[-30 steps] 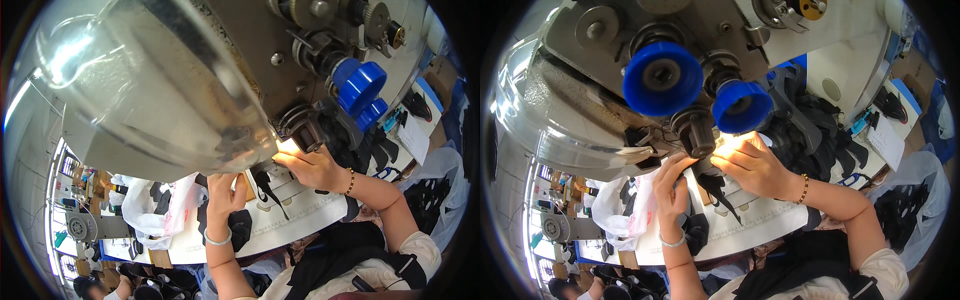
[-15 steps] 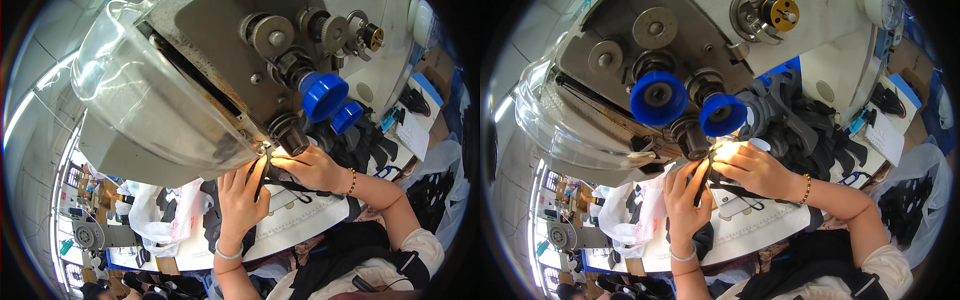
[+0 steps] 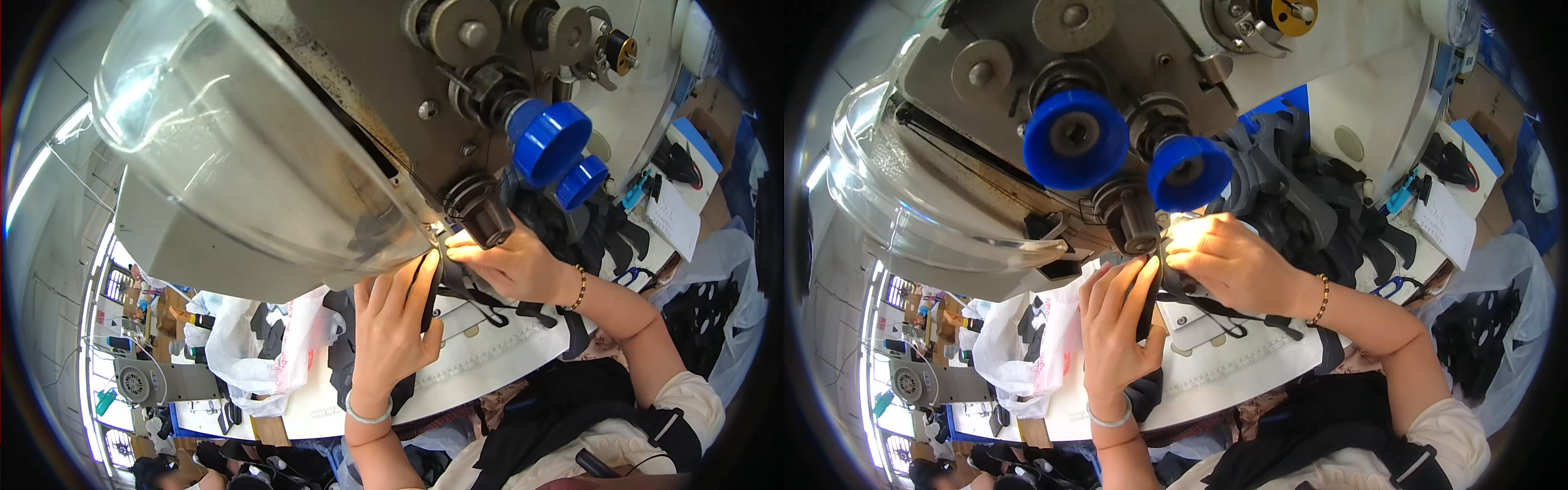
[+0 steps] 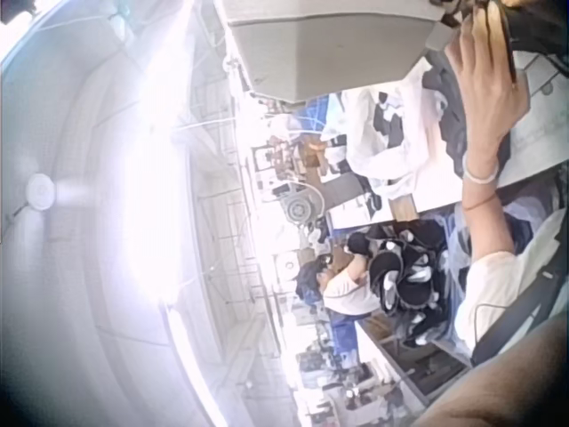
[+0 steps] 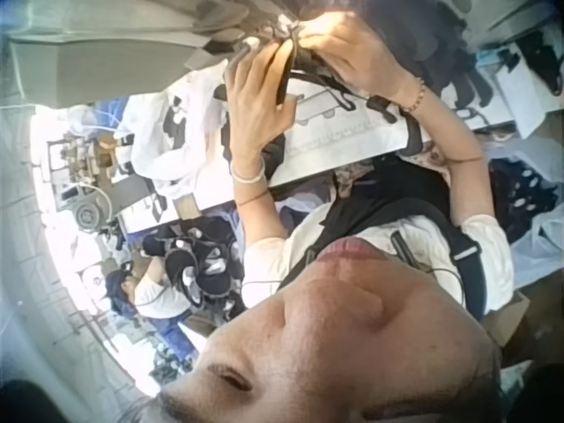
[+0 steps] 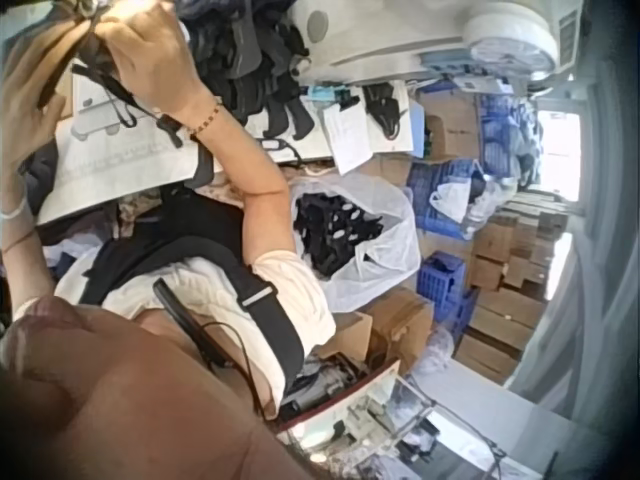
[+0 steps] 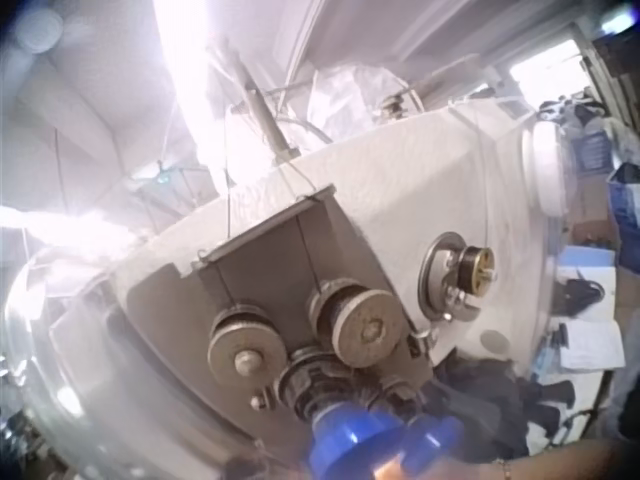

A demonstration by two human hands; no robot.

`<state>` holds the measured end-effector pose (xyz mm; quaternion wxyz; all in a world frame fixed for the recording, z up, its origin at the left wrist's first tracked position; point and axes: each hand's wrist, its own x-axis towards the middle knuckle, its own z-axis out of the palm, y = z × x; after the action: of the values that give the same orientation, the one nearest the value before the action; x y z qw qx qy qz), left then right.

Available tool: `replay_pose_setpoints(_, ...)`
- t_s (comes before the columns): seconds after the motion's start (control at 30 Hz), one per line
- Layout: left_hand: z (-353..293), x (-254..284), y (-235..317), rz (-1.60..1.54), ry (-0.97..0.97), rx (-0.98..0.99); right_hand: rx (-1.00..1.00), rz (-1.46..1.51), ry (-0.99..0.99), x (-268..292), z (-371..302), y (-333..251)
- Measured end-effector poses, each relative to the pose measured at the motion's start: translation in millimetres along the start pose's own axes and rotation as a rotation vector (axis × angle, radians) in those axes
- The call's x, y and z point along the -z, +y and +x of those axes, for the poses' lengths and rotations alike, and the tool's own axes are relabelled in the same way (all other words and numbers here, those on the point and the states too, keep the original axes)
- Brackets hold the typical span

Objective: The person aligns fabric pieces together and feeds them through an industrial sewing machine, stitching the edges together by hand.

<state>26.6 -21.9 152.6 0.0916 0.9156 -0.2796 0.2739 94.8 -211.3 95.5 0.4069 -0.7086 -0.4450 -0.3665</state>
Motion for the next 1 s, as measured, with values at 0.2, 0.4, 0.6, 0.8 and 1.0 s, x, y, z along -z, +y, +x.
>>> replay_pose_setpoints(0.2, -4.8, -10.5, 0.6, 0.002, 0.041, -0.074, -0.033, 0.046, 0.000, 0.9, -0.4, 8.9)
replay_pose_setpoints(0.4, -6.7, -17.8, 15.7, 0.152, 0.068, -0.057, -0.048, -0.076, 0.131, 10.6, 4.8, -1.7)
replay_pose_setpoints(0.6, -7.9, -16.9, 9.4, -0.008, 0.102, 0.029, -0.653, 0.413, -0.213, 7.9, 0.5, -21.9)
replay_pose_setpoints(0.8, -9.0, -9.6, 4.3, -0.105, 0.104, -0.036, -0.868, 1.038, -0.080, -4.1, -7.2, -19.3)
replay_pose_setpoints(1.0, -4.1, -1.8, 16.9, -0.008, 0.043, -0.057, -0.820, 1.005, -0.060, -7.7, -12.3, -17.2)
